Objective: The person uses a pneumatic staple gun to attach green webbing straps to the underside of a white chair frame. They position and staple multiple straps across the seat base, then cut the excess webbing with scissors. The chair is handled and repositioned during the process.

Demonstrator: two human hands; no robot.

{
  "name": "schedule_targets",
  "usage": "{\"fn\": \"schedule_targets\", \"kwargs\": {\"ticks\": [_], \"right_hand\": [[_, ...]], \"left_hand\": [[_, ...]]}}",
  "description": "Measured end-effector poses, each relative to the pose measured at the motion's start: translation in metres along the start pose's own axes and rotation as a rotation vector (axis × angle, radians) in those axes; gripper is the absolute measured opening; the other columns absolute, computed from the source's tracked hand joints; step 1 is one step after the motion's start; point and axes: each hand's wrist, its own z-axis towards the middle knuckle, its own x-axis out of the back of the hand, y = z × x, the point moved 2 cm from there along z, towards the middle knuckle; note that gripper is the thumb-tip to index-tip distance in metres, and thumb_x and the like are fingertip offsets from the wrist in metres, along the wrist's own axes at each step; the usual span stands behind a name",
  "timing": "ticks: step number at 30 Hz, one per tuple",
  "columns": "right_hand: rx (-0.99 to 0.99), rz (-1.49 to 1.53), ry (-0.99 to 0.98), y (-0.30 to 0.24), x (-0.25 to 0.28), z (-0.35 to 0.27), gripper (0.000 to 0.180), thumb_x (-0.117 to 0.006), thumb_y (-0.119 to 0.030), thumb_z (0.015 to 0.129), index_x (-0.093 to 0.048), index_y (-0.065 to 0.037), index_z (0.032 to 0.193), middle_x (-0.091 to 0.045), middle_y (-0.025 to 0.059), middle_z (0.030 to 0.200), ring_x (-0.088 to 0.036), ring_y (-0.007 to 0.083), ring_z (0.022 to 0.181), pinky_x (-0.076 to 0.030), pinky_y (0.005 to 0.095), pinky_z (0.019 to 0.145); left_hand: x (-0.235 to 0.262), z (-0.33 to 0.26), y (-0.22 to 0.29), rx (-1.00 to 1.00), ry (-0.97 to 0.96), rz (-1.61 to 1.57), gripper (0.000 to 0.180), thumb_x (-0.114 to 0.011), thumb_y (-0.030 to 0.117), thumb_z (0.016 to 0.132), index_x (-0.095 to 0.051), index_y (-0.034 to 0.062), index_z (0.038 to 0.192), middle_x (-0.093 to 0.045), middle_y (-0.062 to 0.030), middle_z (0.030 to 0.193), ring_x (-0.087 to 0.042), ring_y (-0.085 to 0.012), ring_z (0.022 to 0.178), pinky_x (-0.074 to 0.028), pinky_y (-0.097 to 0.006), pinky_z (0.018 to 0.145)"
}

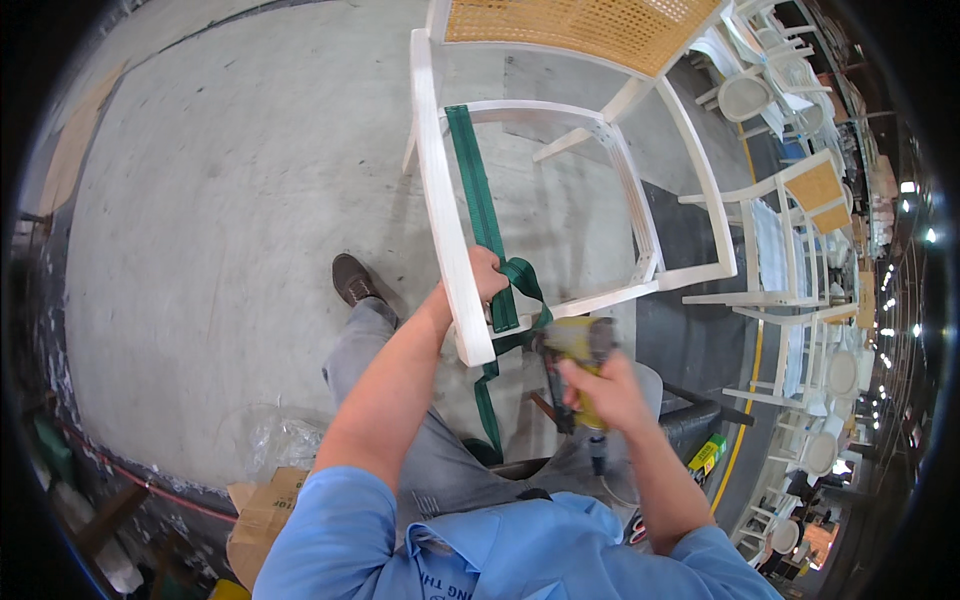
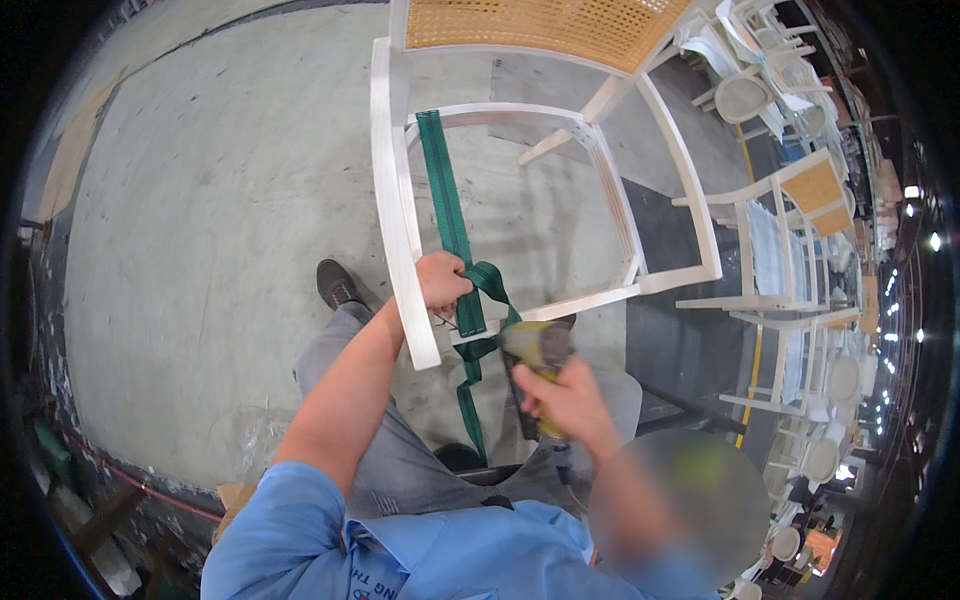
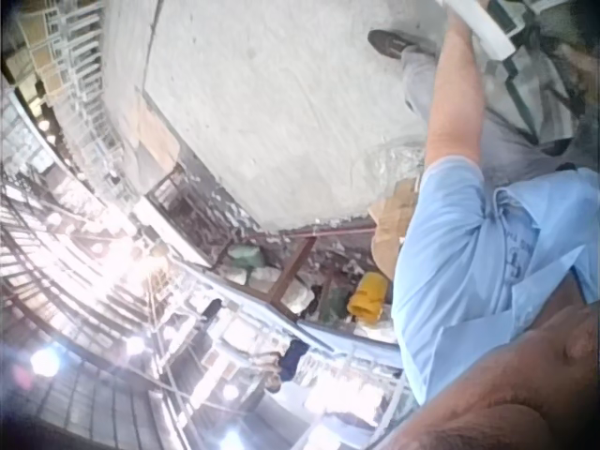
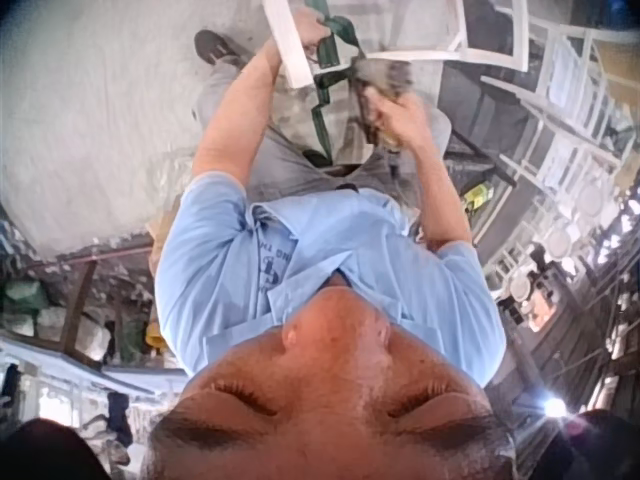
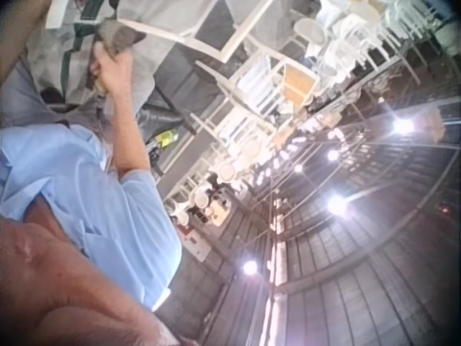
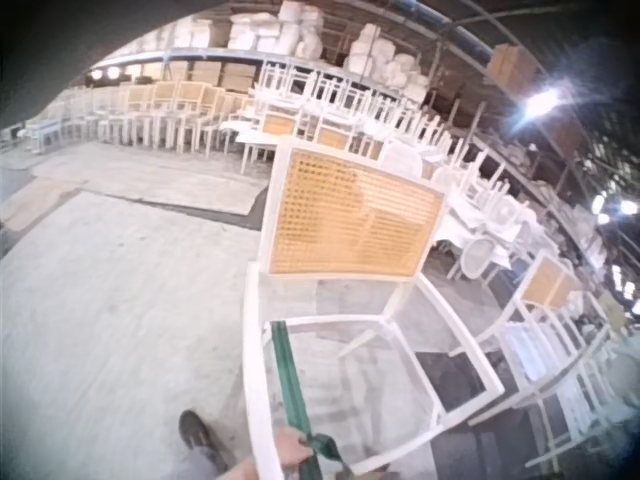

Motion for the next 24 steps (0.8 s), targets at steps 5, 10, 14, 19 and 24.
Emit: {"fn": "schedule_targets", "kwargs": {"ticks": [5, 10, 14, 19, 24], "right_hand": [[0.209, 0.217, 0.389, 0.006, 0.101, -0.101, 0.028, -0.075, -0.021, 0.103, -0.068, -0.002, 0.122, -0.07, 0.0044, 0.085, -0.069, 0.0166, 0.07, -0.056, 0.0339, 0.062], [0.081, 0.311, 0.811, 0.107, 0.222, -0.207, 0.037, -0.077, -0.023, 0.102, -0.066, -0.001, 0.128, -0.07, 0.007, 0.103, -0.068, 0.0186, 0.073, -0.055, 0.0341, 0.064], [0.008, 0.607, 0.836, 0.22, 0.264, -0.256, 0.038, -0.078, -0.028, 0.101, -0.066, -0.002, 0.126, -0.07, 0.0077, 0.102, -0.069, 0.0203, 0.074, -0.057, 0.0358, 0.062], [-0.059, 0.924, 0.606, 0.333, 0.263, -0.228, 0.042, -0.078, -0.035, 0.101, -0.066, -0.007, 0.13, -0.068, 0.0071, 0.108, -0.07, 0.0239, 0.073, -0.059, 0.0401, 0.062], [-0.092, 0.966, 0.504, 0.389, 0.271, -0.183, 0.053, -0.078, -0.043, 0.1, -0.065, 0.0, 0.129, -0.07, 0.0112, 0.112, -0.074, 0.0274, 0.08, -0.062, 0.0413, 0.069]], "left_hand": [[0.007, 0.009, -0.016, -0.115, 0.054, 0.185, 0.024, -0.071, 0.022, 0.085, -0.074, -0.002, 0.087, -0.068, -0.0121, 0.066, -0.069, -0.0205, 0.055, -0.058, -0.038, 0.052], [-0.006, -0.003, -0.007, -0.1, -0.146, -0.075, 0.013, -0.073, 0.013, 0.087, -0.072, 0.0032, 0.095, -0.067, -0.0045, 0.071, -0.066, -0.0155, 0.06, -0.052, -0.034, 0.054], [-0.017, -0.033, -0.003, -0.157, -0.573, -0.383, 0.037, -0.077, 0.008, 0.092, -0.069, 0.0029, 0.128, -0.075, -0.008, 0.102, -0.073, -0.0205, 0.092, -0.061, -0.034, 0.089], [-0.034, -0.071, -0.017, -0.009, -0.029, -0.883, 0.044, -0.071, 0.018, 0.1, -0.064, 0.0016, 0.14, -0.075, -0.0085, 0.105, -0.072, -0.0236, 0.09, -0.061, -0.042, 0.094], [-0.046, -0.117, -0.058, 0.189, 0.251, -0.981, 0.032, -0.059, 0.03, 0.109, -0.066, 0.005, 0.127, -0.073, -0.0092, 0.108, -0.068, -0.0225, 0.083, -0.06, -0.04, 0.074]]}}
